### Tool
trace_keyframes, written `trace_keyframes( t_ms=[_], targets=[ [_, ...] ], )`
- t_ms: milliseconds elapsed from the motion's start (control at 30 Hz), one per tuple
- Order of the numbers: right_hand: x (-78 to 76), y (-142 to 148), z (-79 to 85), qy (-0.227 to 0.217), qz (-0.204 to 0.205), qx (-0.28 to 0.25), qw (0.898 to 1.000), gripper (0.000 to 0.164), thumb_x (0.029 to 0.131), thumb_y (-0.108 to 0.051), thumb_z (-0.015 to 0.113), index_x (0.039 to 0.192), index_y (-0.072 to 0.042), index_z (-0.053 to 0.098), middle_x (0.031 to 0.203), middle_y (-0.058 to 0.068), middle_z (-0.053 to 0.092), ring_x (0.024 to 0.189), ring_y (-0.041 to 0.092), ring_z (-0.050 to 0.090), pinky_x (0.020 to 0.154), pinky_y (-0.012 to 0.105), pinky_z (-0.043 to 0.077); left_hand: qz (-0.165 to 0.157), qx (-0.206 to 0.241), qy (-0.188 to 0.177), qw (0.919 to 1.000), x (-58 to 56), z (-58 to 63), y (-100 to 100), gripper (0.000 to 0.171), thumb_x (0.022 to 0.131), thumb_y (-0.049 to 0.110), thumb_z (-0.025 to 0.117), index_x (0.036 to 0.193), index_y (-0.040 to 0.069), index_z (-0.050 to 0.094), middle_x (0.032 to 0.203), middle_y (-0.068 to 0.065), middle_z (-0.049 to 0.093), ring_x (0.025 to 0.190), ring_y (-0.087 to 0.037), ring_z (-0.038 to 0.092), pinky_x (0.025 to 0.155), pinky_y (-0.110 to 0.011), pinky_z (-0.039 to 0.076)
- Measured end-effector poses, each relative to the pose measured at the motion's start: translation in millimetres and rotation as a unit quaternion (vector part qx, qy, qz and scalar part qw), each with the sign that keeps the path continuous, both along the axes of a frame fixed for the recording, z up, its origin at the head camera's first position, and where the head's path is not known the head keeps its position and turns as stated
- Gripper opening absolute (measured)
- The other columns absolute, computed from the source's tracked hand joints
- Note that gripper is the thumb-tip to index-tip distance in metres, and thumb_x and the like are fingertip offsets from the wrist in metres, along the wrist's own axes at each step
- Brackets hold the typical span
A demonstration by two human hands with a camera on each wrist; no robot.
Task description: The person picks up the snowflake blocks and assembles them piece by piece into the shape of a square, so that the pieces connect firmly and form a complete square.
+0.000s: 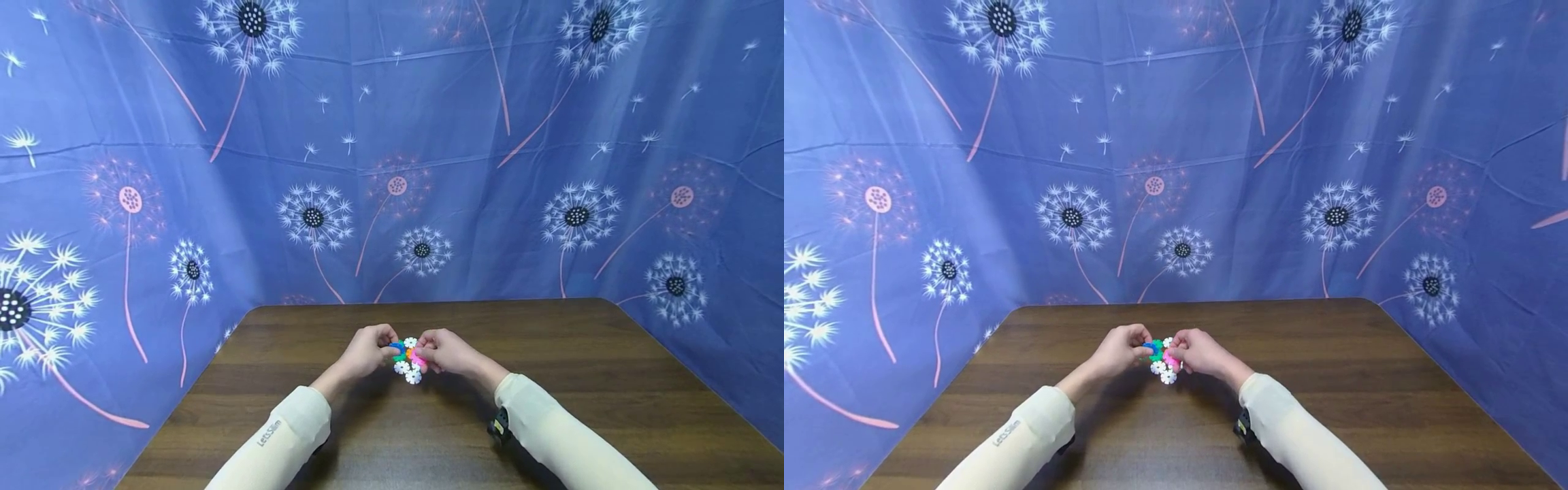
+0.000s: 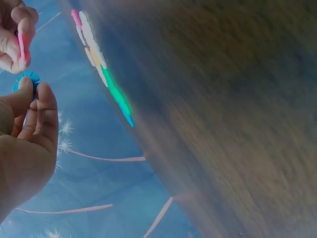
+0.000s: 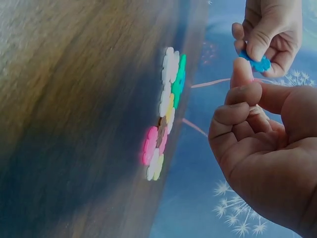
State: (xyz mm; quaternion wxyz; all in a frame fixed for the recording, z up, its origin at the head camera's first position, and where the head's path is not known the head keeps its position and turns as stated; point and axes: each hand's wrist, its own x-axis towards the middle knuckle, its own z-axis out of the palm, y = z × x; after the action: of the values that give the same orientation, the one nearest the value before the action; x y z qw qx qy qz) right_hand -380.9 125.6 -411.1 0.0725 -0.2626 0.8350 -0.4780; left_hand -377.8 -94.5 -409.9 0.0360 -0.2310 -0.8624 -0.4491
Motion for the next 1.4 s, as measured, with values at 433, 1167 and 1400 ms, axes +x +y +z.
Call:
trace_keyframes(
  t_ms=[433,1167,1400],
  targets=[
    [3.6,-5,0.3,-0.029,-0.014,-0.052,0.998,0.010,0.099,-0.005,0.061,0.093,0.003,0.063,0.059,-0.001,0.054,0.047,0.006,0.041,0.043,0.020,0.028,-0.007,0.031,0.003,0.9995,3.7,-1.0,9,0.013,0.090,0.001,0.075,0.085,0.007,0.065,0.077,-0.013,0.070,0.058,-0.024,0.064,0.048,-0.024,0.050],
    [2.9,0,7.3,-0.106,0.035,-0.114,0.987,0.007,0.101,0.000,0.056,0.098,0.007,0.056,0.066,0.004,0.061,0.053,0.007,0.049,0.049,0.019,0.039,0.033,0.065,0.049,0.9962,9.2,6.8,19,0.017,0.081,-0.004,0.081,0.073,0.005,0.069,0.064,0.001,0.067,0.058,-0.029,0.068,0.050,-0.028,0.055],
    [-3.2,6,5.7,-0.104,0.022,-0.085,0.991,0.016,0.104,-0.010,0.057,0.104,0.006,0.060,0.072,0.005,0.062,0.058,0.011,0.053,0.052,0.023,0.042,0.014,0.046,0.038,0.9981,11.8,2.9,19,0.012,0.086,-0.001,0.078,0.084,0.006,0.069,0.071,-0.003,0.067,0.057,-0.007,0.059,0.051,-0.022,0.051]
  ],
)
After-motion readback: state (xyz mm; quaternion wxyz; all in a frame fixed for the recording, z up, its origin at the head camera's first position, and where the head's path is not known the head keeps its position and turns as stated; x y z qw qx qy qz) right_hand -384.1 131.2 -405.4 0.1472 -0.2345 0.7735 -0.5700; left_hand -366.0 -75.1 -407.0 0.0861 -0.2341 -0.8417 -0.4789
